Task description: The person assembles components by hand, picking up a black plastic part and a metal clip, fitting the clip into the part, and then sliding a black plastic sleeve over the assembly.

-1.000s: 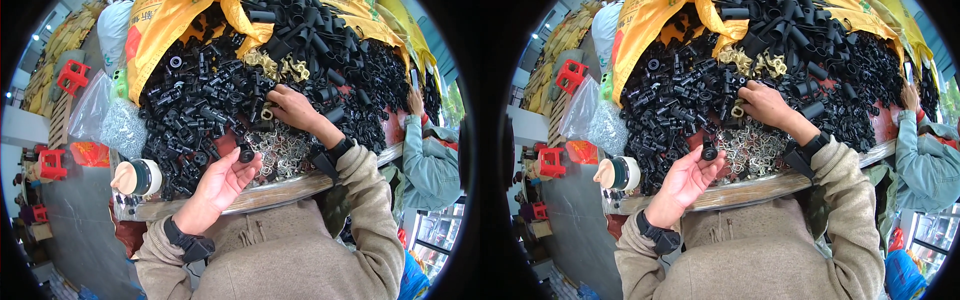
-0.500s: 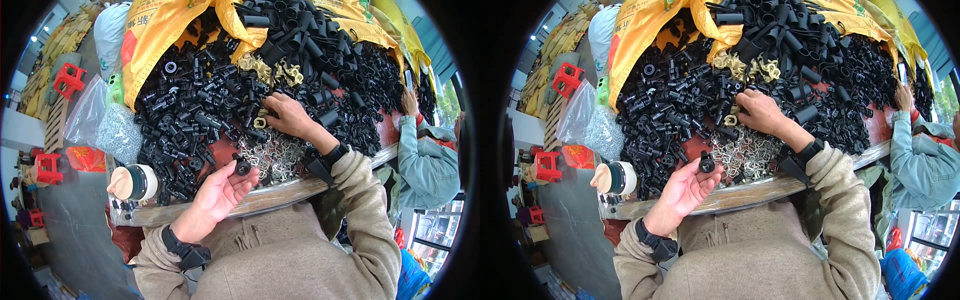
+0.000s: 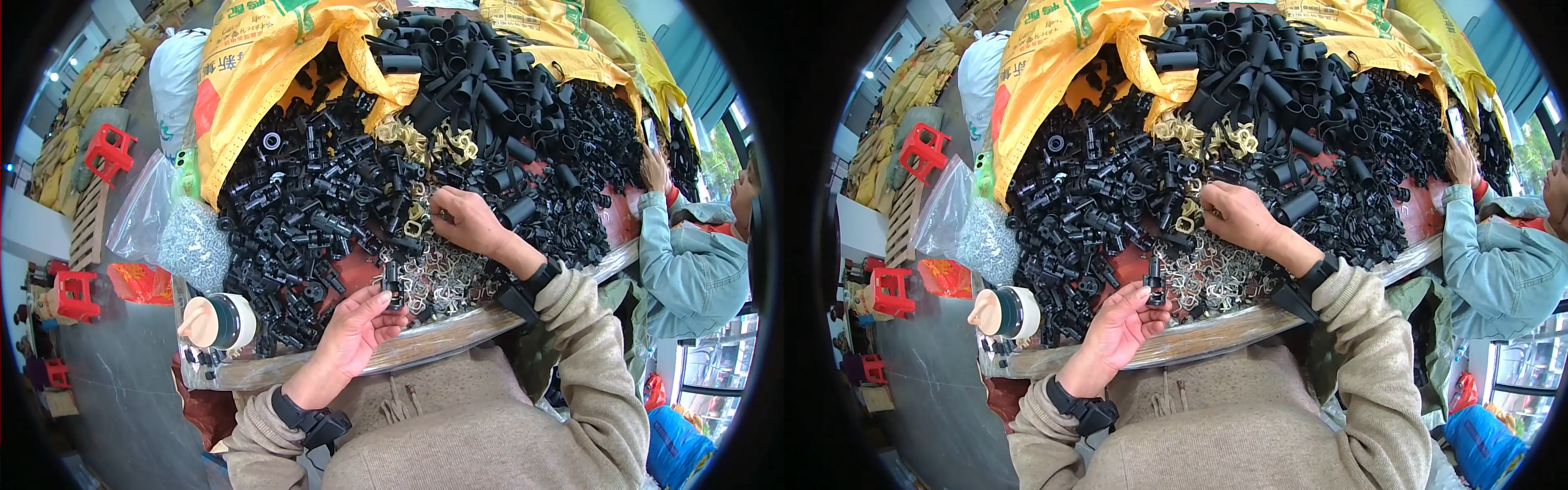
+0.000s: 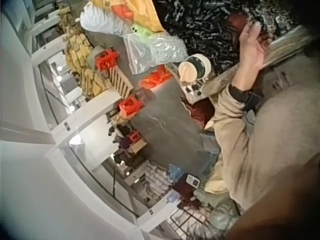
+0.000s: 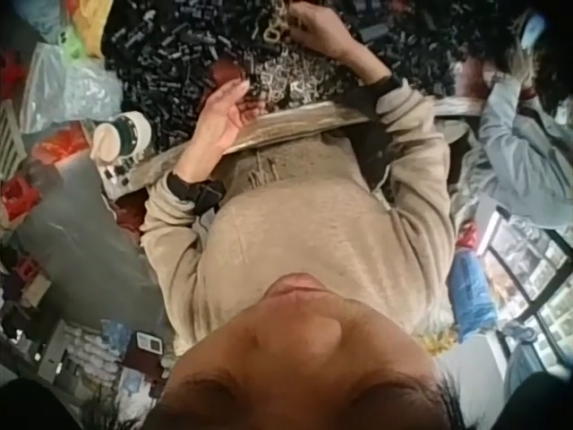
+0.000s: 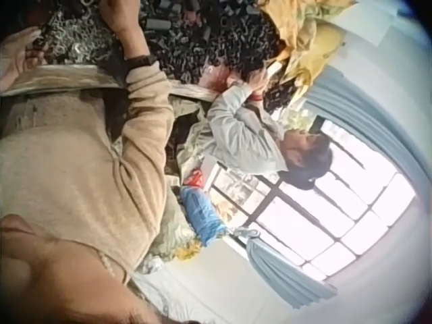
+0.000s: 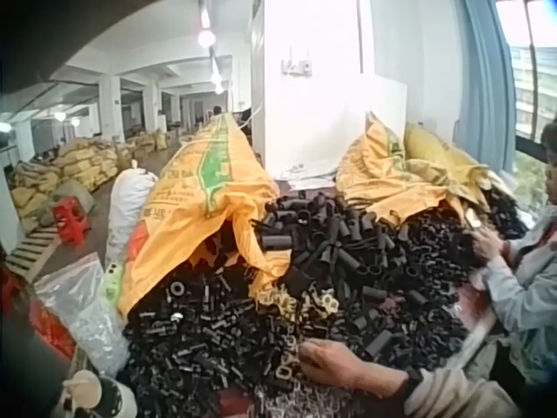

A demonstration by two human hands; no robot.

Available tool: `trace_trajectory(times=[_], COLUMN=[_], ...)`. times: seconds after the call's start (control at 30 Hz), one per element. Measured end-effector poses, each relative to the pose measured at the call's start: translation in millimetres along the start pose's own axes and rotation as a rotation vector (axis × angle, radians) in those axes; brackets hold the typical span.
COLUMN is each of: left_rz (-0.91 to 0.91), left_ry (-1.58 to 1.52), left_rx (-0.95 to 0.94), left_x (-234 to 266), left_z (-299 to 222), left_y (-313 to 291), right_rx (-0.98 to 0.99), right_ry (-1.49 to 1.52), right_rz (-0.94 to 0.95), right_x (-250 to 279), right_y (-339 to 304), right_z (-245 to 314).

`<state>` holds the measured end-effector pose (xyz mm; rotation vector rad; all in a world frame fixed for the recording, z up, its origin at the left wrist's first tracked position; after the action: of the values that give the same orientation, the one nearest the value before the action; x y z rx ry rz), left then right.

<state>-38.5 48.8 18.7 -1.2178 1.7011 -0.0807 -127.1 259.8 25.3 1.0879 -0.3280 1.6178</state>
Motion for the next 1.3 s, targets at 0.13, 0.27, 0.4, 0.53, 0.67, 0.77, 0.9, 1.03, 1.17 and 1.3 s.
trace_trajectory(times=[0.13,0.27,0.4,0.53,0.67,0.77,0.9,1.03,1.17,1.3], left_rz=[-0.014,-0.013,-0.014,-0.018,0.001,0.005,0.039,0.169,0.196,0.12], left_ry=[0.008,0.017,0.013,0.0,0.013,0.042,0.085,0.105,0.126,0.131], left_rx=[-0.004,-0.005,-0.026,-0.049,-0.074,-0.128,-0.234,-0.291,-0.362,-0.42], left_x=[0,-5,-4,-2,-4,-11,-19,-29,-31,-30], left_z=[3,8,6,5,8,8,8,12,15,15], left_y=[3,6,5,6,10,14,16,19,16,14], right_rx=[0.033,0.146,0.122,-0.065,-0.282,-0.47,-0.758,-0.863,-0.738,-0.233], right_ry=[0.045,-0.043,0.07,0.319,0.677,1.009,1.485,1.639,1.506,0.874], right_rz=[-0.04,-0.03,-0.013,-0.023,0.006,0.081,0.239,0.278,0.133,-0.127], right_x=[-3,-11,-8,2,-2,-6,-15,-25,-30,-22], right_y=[-1,4,4,-9,-28,-38,-53,-63,-63,-67], right_z=[5,2,3,7,9,15,31,47,51,56])
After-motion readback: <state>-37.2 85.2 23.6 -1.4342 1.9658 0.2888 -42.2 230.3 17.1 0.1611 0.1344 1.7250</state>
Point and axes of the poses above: each hand's wrist, its own y-axis towards the middle knuckle, its own x-axis out of the back of the hand, z = x × y, the point moved 3 cm from there along y, towards the middle knuckle, and after that the axes turned 4 degrees about -z, right-handed, at the moved point
